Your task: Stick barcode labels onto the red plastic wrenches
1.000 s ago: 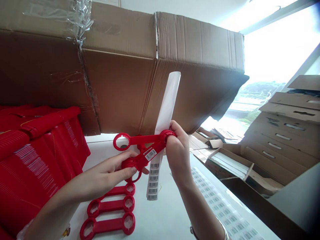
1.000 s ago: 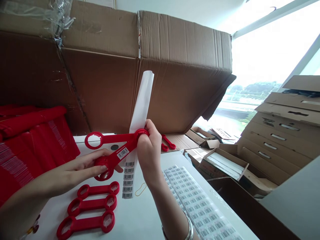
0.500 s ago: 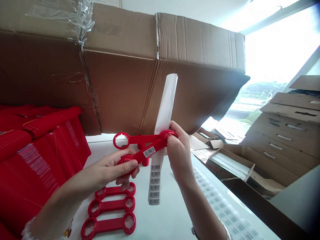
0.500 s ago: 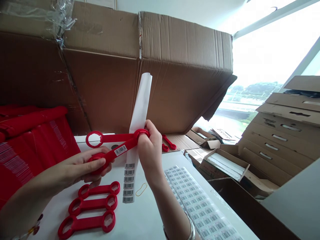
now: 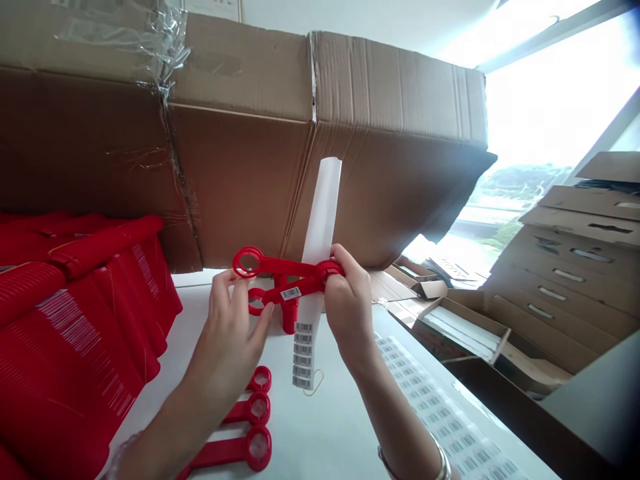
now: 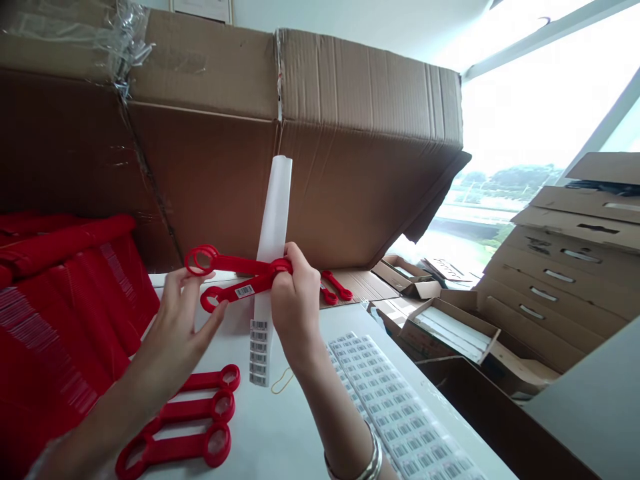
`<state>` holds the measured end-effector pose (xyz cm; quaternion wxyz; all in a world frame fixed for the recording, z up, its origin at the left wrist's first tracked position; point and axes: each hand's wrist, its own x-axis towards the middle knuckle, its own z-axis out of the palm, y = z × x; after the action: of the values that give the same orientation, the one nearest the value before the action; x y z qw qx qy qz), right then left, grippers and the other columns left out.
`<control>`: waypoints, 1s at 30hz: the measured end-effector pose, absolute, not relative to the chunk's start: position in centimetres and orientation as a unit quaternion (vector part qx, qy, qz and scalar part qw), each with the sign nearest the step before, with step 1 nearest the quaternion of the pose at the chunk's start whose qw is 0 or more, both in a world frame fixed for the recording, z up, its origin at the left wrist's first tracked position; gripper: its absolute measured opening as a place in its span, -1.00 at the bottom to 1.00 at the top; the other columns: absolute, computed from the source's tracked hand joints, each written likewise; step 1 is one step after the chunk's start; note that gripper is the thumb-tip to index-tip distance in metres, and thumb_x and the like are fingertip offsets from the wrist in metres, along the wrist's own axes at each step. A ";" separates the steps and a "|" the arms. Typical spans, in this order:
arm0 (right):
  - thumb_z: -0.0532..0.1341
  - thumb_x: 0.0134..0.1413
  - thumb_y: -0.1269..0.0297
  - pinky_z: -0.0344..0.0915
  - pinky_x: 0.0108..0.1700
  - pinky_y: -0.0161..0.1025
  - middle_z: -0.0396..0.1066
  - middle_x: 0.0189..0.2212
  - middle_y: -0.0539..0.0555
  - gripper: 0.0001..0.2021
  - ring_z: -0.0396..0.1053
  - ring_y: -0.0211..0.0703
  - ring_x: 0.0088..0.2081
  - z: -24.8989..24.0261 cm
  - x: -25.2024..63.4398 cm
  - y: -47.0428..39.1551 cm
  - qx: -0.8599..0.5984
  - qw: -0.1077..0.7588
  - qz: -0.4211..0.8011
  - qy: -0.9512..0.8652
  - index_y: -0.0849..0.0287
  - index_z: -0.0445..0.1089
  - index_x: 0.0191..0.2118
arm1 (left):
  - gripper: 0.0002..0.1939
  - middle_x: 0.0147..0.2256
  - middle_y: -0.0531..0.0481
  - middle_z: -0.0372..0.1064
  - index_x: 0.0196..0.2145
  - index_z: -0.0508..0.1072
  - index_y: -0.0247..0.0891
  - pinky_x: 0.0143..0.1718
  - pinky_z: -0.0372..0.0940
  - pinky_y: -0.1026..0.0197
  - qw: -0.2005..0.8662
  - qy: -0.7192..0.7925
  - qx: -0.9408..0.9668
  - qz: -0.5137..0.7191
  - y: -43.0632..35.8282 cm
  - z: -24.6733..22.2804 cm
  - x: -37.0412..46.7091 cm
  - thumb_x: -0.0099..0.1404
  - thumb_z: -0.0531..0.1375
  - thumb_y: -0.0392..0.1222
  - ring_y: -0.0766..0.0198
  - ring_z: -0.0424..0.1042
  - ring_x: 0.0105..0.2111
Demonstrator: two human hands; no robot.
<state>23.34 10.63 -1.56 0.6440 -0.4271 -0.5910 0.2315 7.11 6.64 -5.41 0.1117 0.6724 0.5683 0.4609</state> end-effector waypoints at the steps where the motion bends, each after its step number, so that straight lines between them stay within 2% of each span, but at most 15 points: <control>1: -0.05 -0.11 0.54 -0.13 -0.53 -0.28 -0.02 -0.60 -0.11 -0.82 -0.10 -0.28 -0.51 -1.6 23.4 10.7 -0.430 0.647 0.224 -0.588 0.10 -0.04 -0.51 | -0.63 0.17 -0.24 0.05 0.14 0.22 -0.19 -0.08 0.38 -0.04 0.027 0.558 0.671 0.487 6.5 -6.0 7.8 0.47 0.07 -0.03 -0.03 0.29 0.07; 3: -0.05 -0.09 0.54 -0.12 -0.54 -0.29 0.00 -0.60 -0.11 -0.82 -0.09 -0.28 -0.51 -1.6 23.6 10.7 -0.432 0.654 0.222 -0.580 0.10 -0.03 -0.51 | -0.66 0.12 -0.27 0.06 0.13 0.19 -0.23 -0.03 0.37 -0.07 -0.102 0.517 0.681 0.509 6.0 -7.1 9.1 0.45 0.11 -0.16 -0.06 0.25 0.10; 5: -0.05 -0.08 0.54 -0.11 -0.54 -0.31 0.00 -0.59 -0.11 -0.82 -0.09 -0.29 -0.51 -1.4 23.9 10.7 -0.432 0.663 0.224 -0.569 0.10 -0.03 -0.50 | -0.71 0.03 -0.23 0.13 0.10 0.19 -0.22 0.01 0.36 -0.05 -0.125 0.473 0.713 0.502 5.4 -7.8 10.1 0.45 0.09 -0.28 -0.01 0.28 0.07; 7: -0.04 -0.08 0.54 -0.11 -0.55 -0.32 -0.01 -0.59 -0.11 -0.82 -0.09 -0.29 -0.52 -1.2 24.0 10.7 -0.432 0.669 0.222 -0.563 0.10 -0.03 -0.50 | -0.75 -0.02 -0.18 0.20 0.09 0.22 -0.20 -0.02 0.37 0.02 -0.015 0.459 0.749 0.478 4.8 -7.9 10.8 0.48 0.01 -0.30 0.08 0.34 -0.01; 10: -0.03 -0.08 0.55 -0.10 -0.56 -0.33 0.01 -0.59 -0.11 -0.82 -0.07 -0.29 -0.53 -1.1 24.0 10.6 -0.431 0.670 0.225 -0.561 0.10 -0.01 -0.50 | -0.73 0.05 -0.18 0.25 0.09 0.28 -0.18 -0.12 0.40 0.07 0.230 0.479 0.737 0.418 4.3 -7.6 11.4 0.51 -0.05 -0.18 0.10 0.39 -0.04; 13: -0.02 -0.08 0.55 -0.09 -0.56 -0.32 0.05 -0.60 -0.11 -0.83 -0.05 -0.29 -0.53 -1.2 23.9 10.6 -0.426 0.670 0.233 -0.561 0.10 0.03 -0.50 | -0.73 0.06 -0.16 0.28 0.07 0.29 -0.15 -0.13 0.40 0.05 0.353 0.493 0.685 0.403 4.4 -7.1 11.4 0.48 0.00 -0.11 0.06 0.38 -0.01; 17: -0.03 -0.08 0.55 -0.09 -0.55 -0.31 0.05 -0.60 -0.11 -0.82 -0.03 -0.29 -0.53 -1.3 23.7 10.7 -0.421 0.671 0.228 -0.567 0.10 0.05 -0.50 | -0.80 -0.06 -0.08 0.34 0.00 0.28 -0.13 -0.07 0.35 0.05 0.373 0.481 0.667 0.430 4.8 -6.9 11.2 0.44 0.06 -0.15 0.15 0.41 -0.10; 21: -0.04 -0.09 0.54 -0.08 -0.54 -0.31 0.08 -0.60 -0.12 -0.83 -0.02 -0.29 -0.53 -1.5 23.5 10.8 -0.423 0.668 0.221 -0.572 0.10 0.11 -0.48 | -0.83 -0.04 -0.08 0.35 -0.05 0.30 -0.13 -0.16 0.34 0.09 0.396 0.485 0.655 0.422 4.8 -6.6 11.1 0.43 0.08 -0.10 0.14 0.43 -0.11; 24: -0.03 -0.10 0.53 -0.09 -0.55 -0.31 0.07 -0.61 -0.12 -0.84 -0.03 -0.29 -0.54 -1.5 23.4 10.7 -0.424 0.667 0.223 -0.570 0.09 0.12 -0.48 | -0.82 -0.04 -0.07 0.38 -0.08 0.32 -0.14 -0.11 0.34 0.07 0.406 0.483 0.651 0.422 4.7 -6.3 11.0 0.43 0.11 -0.05 0.12 0.44 -0.11; 27: -0.04 -0.10 0.53 -0.08 -0.54 -0.30 0.06 -0.61 -0.13 -0.83 -0.02 -0.28 -0.54 -1.6 23.2 10.6 -0.427 0.664 0.221 -0.573 0.09 0.12 -0.47 | -0.84 -0.13 -0.05 0.42 -0.17 0.35 -0.14 -0.04 0.31 0.05 0.399 0.480 0.655 0.426 4.9 -6.3 10.8 0.46 0.08 -0.04 0.11 0.42 -0.11; 30: -0.04 -0.09 0.54 -0.08 -0.54 -0.28 0.04 -0.62 -0.13 -0.82 -0.02 -0.27 -0.55 -1.7 23.0 10.6 -0.429 0.658 0.209 -0.582 0.08 0.12 -0.47 | -0.84 -0.22 -0.04 0.42 -0.26 0.35 -0.15 -0.10 0.32 0.09 0.365 0.471 0.671 0.441 5.1 -6.9 10.9 0.47 0.06 -0.10 0.13 0.42 -0.16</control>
<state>23.01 10.59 -1.75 0.6579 -0.4294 -0.5822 0.2093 10.87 5.08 -6.88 0.3650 0.6715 0.4705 0.4410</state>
